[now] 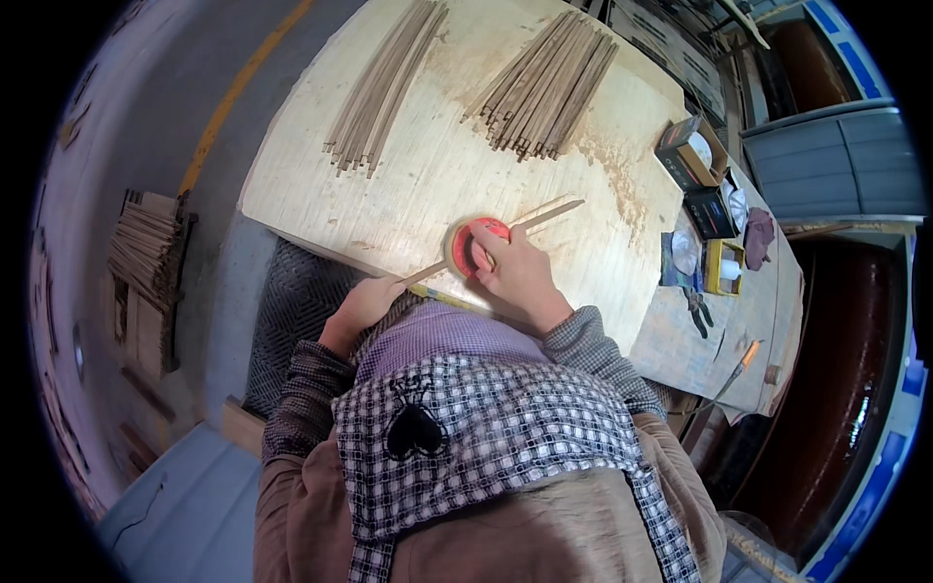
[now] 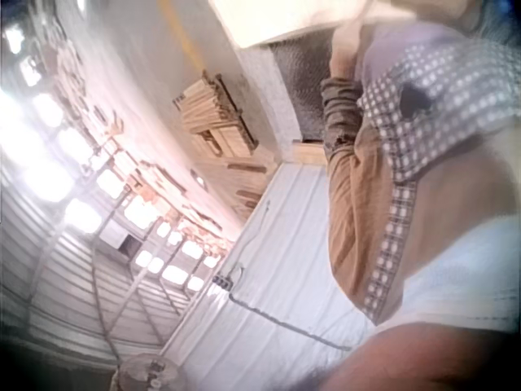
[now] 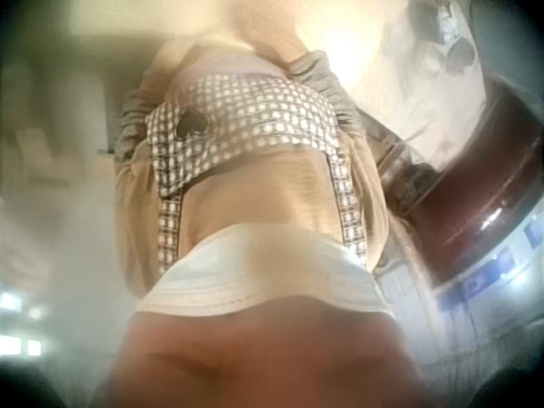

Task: The person sands multiple wooden rods individually using a handheld orbital sander and then wipes one rod with a cloth.

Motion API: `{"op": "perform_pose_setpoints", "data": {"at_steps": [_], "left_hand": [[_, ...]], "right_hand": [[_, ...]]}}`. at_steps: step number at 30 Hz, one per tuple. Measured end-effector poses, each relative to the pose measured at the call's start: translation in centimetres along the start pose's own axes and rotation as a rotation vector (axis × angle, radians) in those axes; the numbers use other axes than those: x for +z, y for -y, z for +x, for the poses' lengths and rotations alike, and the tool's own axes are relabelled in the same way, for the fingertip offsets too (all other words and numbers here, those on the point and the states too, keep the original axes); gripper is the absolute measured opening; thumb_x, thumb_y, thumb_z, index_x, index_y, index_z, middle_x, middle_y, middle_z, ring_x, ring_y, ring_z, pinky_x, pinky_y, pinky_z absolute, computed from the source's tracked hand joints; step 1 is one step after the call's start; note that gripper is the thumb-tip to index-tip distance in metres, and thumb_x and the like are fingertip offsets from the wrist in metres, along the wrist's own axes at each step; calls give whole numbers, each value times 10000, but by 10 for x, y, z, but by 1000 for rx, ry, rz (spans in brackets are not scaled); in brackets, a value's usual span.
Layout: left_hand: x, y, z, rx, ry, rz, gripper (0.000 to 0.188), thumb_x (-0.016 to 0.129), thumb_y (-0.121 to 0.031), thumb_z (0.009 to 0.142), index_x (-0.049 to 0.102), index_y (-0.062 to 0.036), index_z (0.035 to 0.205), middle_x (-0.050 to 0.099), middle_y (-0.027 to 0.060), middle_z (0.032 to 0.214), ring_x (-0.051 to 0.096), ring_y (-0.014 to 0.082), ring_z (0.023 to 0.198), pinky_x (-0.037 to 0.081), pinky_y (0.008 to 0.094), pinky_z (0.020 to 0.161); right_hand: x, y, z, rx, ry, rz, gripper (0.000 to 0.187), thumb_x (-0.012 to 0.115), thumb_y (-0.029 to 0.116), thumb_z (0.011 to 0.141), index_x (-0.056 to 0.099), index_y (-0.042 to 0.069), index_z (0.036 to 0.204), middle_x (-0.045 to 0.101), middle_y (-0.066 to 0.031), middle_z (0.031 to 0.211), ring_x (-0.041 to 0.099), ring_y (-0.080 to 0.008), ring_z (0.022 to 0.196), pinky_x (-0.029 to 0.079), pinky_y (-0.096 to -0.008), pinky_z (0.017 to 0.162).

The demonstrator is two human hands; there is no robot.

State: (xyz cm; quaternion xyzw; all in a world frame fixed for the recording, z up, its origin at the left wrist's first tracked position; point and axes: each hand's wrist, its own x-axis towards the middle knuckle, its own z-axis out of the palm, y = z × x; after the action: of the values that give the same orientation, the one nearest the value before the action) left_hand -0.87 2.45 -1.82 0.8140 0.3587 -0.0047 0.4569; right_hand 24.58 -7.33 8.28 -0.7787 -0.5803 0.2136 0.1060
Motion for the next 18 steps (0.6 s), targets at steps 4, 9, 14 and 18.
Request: {"op": "perform_pose_setpoints", "data": {"at_steps": [4, 9, 14, 18], "left_hand": [[-7, 4, -1, -98, 106, -93, 358, 443, -273, 935, 613, 41, 919, 614, 258, 844, 596, 418, 816, 452, 454, 691], [1, -6, -2, -88, -28, 9, 347, 466, -280, 922, 626, 25, 880, 624, 236, 823, 606, 398, 810, 463, 441, 695], [14, -17, -11, -129, -104, 373, 304, 484, -335, 917, 562, -44, 873, 637, 187, 779, 622, 381, 749, 475, 502, 639], [14, -12, -6, -63, -121, 384, 343, 449, -349, 932, 559, -41, 826, 632, 190, 701, 621, 384, 656, 472, 506, 589]], "right_hand": [[-9, -39, 14, 145, -168, 25, 544, 628, 267, 745, 484, 297, 1269, 512, -246, 1065, 612, -399, 881, 516, -455, 756], [-33, -99, 35, 351, -267, -48, 676, 682, 287, 661, 472, 238, 1301, 556, -224, 1037, 599, -396, 899, 508, -428, 797], [0, -34, 23, 103, -228, 22, 575, 624, 272, 717, 484, 237, 1273, 537, -238, 1053, 603, -410, 861, 502, -461, 770], [14, 30, 0, -161, -49, 38, 507, 629, 271, 761, 487, 256, 1247, 515, -258, 1050, 598, -418, 780, 516, -455, 677]]}}
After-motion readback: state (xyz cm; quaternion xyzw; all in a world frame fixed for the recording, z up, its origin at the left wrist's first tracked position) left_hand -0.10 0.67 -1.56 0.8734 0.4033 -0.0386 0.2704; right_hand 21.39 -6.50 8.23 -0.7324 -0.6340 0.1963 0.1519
